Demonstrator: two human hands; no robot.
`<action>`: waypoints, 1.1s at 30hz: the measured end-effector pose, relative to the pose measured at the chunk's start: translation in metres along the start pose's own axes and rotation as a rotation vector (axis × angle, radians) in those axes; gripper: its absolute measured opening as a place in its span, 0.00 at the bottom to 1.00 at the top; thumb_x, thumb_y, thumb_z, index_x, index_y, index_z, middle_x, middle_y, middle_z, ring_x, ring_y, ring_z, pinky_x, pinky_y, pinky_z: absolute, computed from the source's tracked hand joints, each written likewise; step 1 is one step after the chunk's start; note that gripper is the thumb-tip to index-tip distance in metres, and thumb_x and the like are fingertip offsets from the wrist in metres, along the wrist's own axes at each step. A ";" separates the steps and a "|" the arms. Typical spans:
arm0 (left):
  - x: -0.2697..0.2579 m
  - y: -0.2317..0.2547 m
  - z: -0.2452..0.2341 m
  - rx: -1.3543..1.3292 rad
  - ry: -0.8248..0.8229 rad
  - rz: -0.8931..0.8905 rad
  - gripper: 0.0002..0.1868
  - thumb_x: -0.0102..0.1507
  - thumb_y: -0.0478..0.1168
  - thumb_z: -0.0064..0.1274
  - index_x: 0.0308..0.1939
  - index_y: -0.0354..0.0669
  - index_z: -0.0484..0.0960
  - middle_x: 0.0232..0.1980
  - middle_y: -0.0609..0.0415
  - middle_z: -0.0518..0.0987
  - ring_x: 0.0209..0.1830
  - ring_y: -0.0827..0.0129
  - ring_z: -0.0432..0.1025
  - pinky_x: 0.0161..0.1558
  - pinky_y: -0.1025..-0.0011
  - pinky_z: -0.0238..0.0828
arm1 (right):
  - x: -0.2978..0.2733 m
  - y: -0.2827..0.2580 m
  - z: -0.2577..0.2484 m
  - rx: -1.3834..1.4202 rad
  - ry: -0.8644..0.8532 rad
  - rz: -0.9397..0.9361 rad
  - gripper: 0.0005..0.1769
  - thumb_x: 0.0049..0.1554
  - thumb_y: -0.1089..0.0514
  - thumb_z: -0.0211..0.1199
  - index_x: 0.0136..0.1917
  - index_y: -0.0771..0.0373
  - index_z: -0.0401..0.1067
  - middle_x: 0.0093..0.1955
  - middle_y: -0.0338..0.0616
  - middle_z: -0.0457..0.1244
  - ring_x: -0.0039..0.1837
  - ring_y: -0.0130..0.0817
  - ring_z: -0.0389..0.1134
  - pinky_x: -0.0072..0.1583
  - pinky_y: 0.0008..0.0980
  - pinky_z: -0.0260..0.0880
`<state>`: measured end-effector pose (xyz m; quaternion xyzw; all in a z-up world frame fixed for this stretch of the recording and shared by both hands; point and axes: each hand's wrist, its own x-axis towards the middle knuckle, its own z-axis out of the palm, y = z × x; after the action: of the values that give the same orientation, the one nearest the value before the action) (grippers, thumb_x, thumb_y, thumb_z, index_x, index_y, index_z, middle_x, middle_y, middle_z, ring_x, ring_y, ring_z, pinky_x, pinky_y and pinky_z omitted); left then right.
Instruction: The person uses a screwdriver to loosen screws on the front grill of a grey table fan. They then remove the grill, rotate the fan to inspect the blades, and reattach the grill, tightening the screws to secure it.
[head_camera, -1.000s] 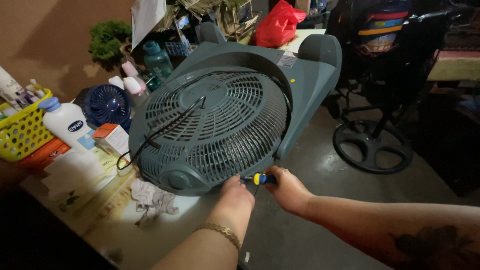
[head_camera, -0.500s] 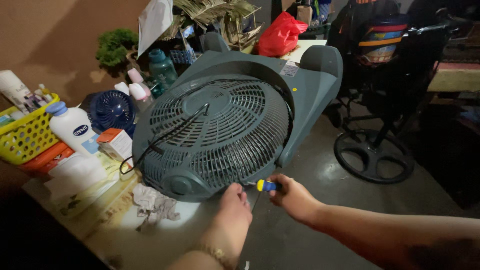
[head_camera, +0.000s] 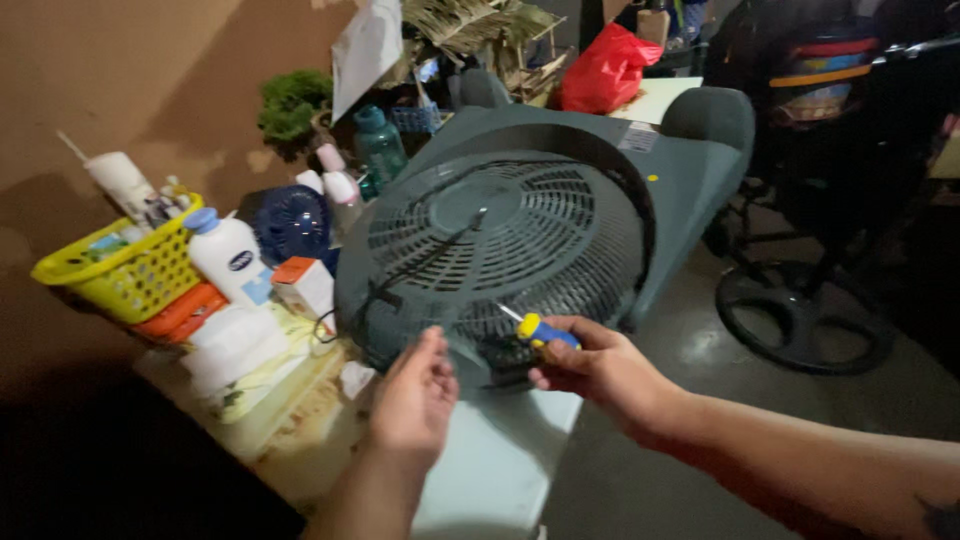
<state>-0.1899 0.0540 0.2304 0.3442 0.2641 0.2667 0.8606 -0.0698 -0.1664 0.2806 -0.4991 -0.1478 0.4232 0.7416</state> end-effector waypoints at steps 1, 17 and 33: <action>0.009 0.013 -0.012 -0.005 0.040 0.012 0.09 0.62 0.45 0.62 0.44 0.51 0.82 0.37 0.65 0.78 0.33 0.78 0.66 0.37 0.75 0.63 | 0.004 0.004 0.014 -0.002 -0.004 0.018 0.24 0.61 0.60 0.57 0.70 0.67 0.65 0.52 0.46 0.64 0.50 0.39 0.70 0.57 0.38 0.73; 0.209 0.118 -0.289 0.880 0.256 0.090 0.09 0.62 0.36 0.60 0.45 0.41 0.87 0.34 0.61 0.82 0.31 0.71 0.72 0.34 0.69 0.70 | 0.111 0.113 0.214 -0.144 0.065 0.164 0.21 0.60 0.57 0.58 0.66 0.64 0.66 0.44 0.47 0.67 0.46 0.36 0.70 0.52 0.36 0.71; 0.239 0.078 -0.268 1.185 0.186 0.426 0.06 0.60 0.35 0.60 0.39 0.37 0.85 0.34 0.44 0.85 0.33 0.58 0.80 0.40 0.64 0.75 | 0.123 0.112 0.216 -0.210 0.418 0.197 0.27 0.59 0.54 0.61 0.70 0.64 0.67 0.48 0.48 0.68 0.48 0.37 0.73 0.55 0.37 0.75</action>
<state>-0.2107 0.3763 0.0554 0.7823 0.3661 0.2697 0.4257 -0.1885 0.0779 0.2575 -0.6620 0.0151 0.3631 0.6555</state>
